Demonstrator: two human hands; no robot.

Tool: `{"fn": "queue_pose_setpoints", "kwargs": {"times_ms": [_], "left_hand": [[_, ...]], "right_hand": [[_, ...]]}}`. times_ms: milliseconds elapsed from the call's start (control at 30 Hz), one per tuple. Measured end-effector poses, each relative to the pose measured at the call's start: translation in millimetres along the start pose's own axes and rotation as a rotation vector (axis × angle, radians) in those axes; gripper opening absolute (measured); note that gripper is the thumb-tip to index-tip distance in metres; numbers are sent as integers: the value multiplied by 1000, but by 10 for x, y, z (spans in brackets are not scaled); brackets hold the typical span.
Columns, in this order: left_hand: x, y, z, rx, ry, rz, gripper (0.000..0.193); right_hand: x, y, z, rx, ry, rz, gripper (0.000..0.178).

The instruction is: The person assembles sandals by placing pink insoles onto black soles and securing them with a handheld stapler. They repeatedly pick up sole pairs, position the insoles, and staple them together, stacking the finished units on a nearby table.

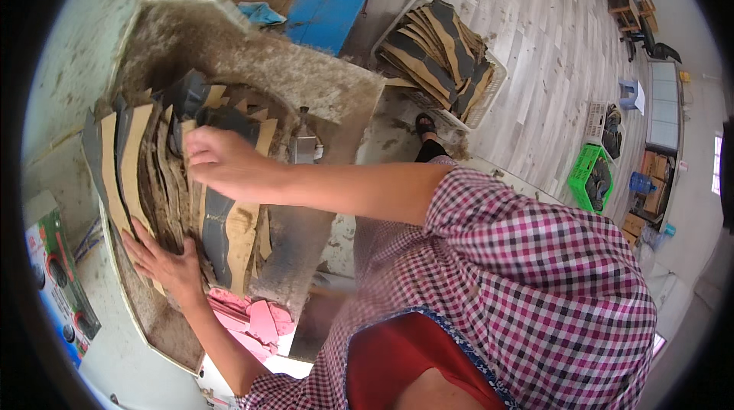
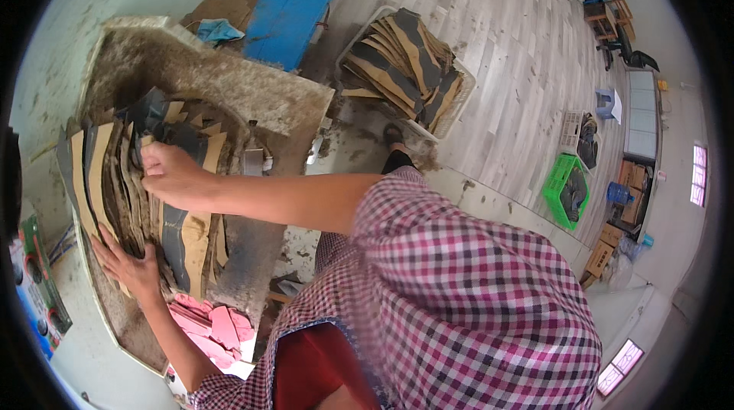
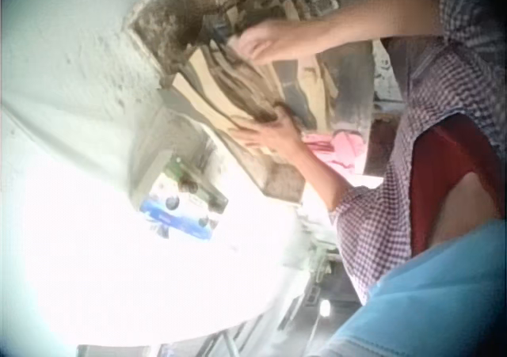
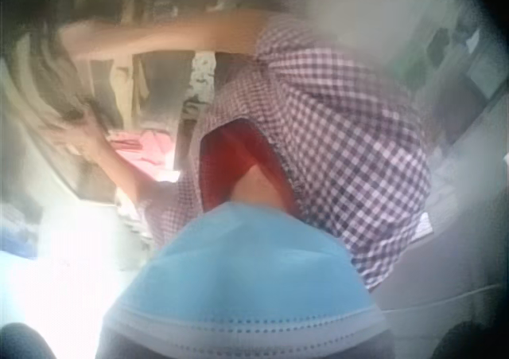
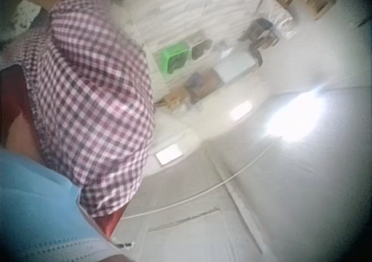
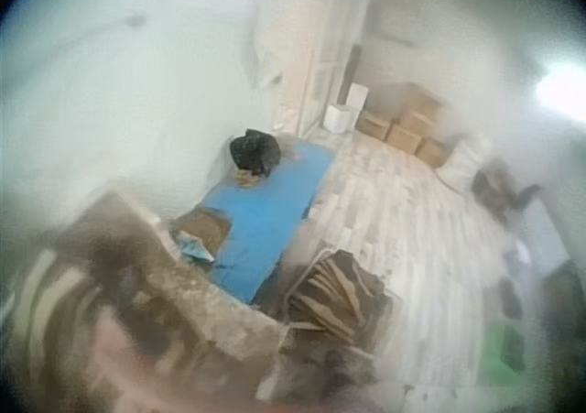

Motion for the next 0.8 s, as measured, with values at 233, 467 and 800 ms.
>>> {"fn": "queue_pose_setpoints", "kwargs": {"times_ms": [233,467,800], "left_hand": [[-653,21,918,128,-170,241,76],[-296,-170,3187,397,-943,-82,47],[2467,-851,5665,-411,-1413,-1294,53]], "right_hand": [[-2561,-726,-633,-183,-153,365,24],[-5574,-1239,-272,270,-713,792,58],[-7836,-1082,658,536,-758,723,91]]}}
Point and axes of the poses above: each hand's wrist, its own y-axis towards the middle knuckle, its own x-axis out of the palm, z = x × y, the point moved 2 cm from there along y, towards the middle knuckle, and after that the axes turned 3 degrees about y, right-handed, at the moved point
